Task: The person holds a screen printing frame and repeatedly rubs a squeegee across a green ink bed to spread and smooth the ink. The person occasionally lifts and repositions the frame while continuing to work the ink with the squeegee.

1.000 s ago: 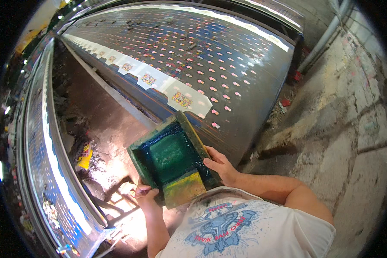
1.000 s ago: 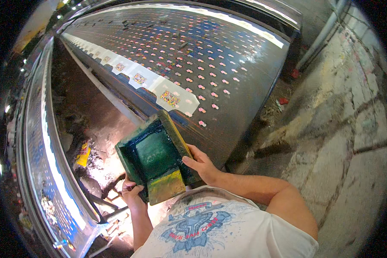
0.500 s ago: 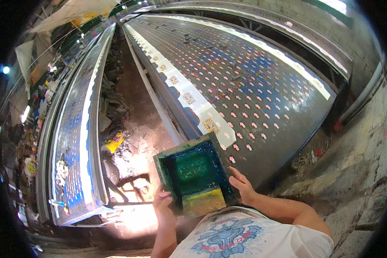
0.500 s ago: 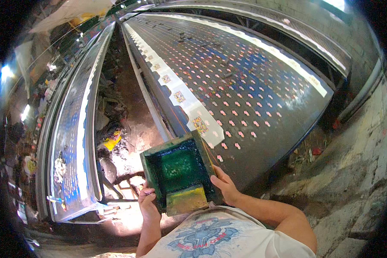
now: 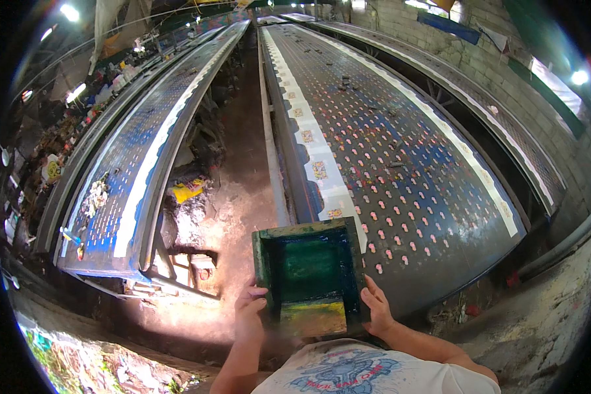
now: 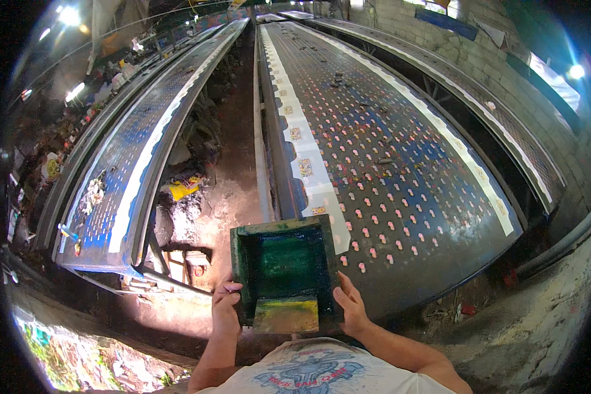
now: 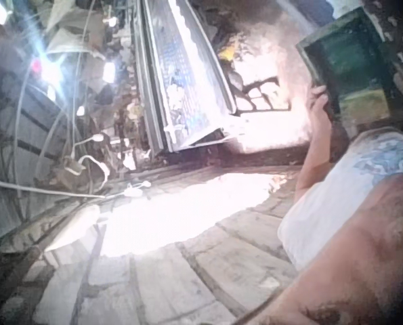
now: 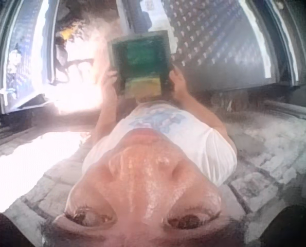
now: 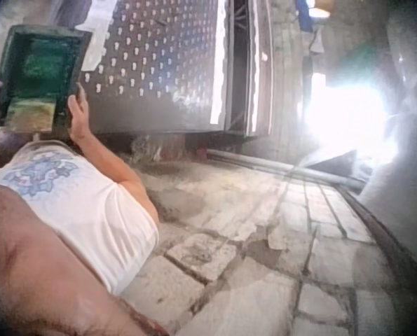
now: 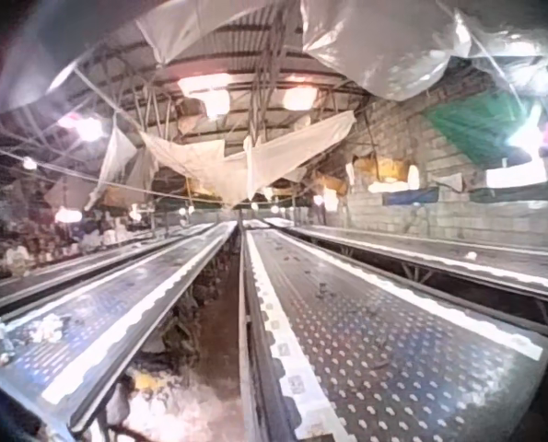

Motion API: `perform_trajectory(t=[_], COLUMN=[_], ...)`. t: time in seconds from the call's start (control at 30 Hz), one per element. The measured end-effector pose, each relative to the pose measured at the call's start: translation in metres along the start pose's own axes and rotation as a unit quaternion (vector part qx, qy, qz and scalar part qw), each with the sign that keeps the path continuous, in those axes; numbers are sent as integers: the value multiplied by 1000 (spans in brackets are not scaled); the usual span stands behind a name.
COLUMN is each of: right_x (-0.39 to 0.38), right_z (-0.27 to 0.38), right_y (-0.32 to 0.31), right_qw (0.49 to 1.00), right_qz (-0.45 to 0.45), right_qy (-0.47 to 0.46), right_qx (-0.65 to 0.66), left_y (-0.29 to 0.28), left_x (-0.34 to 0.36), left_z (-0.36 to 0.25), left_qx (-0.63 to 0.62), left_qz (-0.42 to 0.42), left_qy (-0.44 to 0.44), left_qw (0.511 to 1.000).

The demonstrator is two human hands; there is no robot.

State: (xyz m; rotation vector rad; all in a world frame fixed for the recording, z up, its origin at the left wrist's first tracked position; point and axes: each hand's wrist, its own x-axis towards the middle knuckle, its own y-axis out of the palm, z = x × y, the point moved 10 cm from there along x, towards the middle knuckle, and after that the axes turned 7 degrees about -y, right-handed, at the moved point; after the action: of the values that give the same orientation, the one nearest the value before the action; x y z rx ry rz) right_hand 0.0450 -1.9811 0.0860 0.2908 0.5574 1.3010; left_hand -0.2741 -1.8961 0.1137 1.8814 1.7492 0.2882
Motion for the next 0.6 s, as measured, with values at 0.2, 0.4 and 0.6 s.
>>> perform_trajectory(t=[0.2, 0.4, 0.6], right_x=[4, 7, 10], right_z=[54, 75, 73], right_y=[-57, -153, -201], right_qw=[998, 999, 998], right_qz=[51, 26, -30], right_qy=[-12, -2, 27], right_qx=[42, 20, -43], left_y=[69, 130, 150], left_x=[-9, -14, -16], left_z=[40, 90, 107], left_qx=[35, 118, 112], left_qz=[-15, -70, -81], left_qy=[37, 27, 22], left_qw=[999, 990, 990])
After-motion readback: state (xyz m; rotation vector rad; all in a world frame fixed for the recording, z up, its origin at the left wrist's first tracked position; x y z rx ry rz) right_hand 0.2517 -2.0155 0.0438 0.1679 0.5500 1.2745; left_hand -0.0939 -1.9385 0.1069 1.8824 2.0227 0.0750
